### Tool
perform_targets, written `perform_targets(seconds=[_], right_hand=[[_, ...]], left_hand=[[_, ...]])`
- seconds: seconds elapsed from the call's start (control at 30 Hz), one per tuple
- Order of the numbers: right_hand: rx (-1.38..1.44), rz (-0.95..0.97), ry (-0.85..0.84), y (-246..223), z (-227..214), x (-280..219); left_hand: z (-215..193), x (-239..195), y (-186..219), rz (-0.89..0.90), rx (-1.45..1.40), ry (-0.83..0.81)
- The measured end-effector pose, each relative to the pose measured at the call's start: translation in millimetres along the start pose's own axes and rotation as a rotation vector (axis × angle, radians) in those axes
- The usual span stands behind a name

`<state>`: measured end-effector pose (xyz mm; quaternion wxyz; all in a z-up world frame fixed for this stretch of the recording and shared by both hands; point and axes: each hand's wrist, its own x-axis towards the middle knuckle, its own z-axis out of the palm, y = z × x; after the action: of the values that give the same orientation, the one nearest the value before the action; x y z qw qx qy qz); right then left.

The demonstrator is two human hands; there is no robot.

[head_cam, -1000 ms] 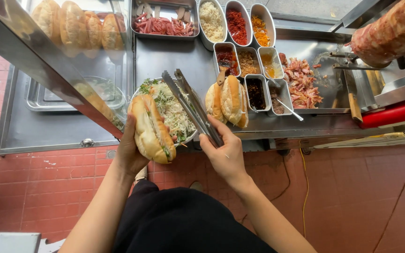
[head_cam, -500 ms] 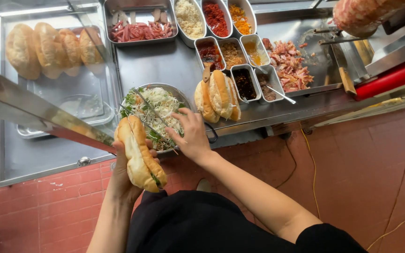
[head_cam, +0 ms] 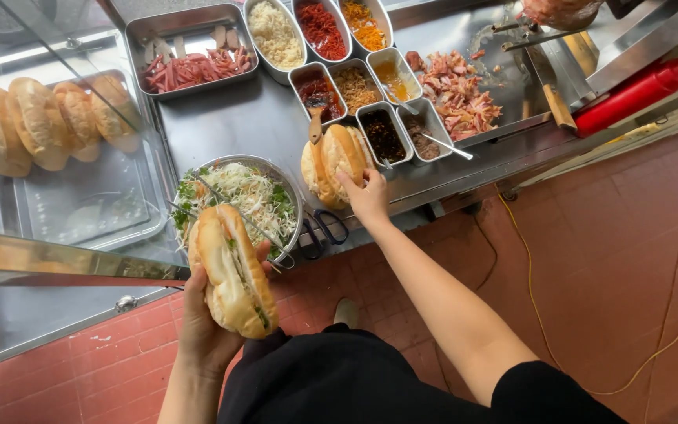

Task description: Preparing and filling Vietnamese baguette sandwiches at a food stall.

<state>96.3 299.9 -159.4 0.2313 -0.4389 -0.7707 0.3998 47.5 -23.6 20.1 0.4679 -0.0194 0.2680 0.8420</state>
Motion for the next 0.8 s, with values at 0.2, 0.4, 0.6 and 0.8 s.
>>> perform_targets(seconds=[0.2, 0.4, 0.6, 0.8], right_hand=[[0.542, 0.205, -0.031, -67, -41, -81], [0.452, -0.081, -0.318, -142, -84, -147], [0.671, -0.2, -0.588, -89, -52, -128], [-0.046, -0.069, -0.053, -25, -10, -44]], left_hand=[[21, 22, -8, -0.129, 0.001, 0.131], [-2, 43, -19, -0.087, 0.159, 0.191], [-3, 31, 6, 0.109, 0.18, 0.136], [36, 6, 21, 0.48, 0.89, 0.33]])
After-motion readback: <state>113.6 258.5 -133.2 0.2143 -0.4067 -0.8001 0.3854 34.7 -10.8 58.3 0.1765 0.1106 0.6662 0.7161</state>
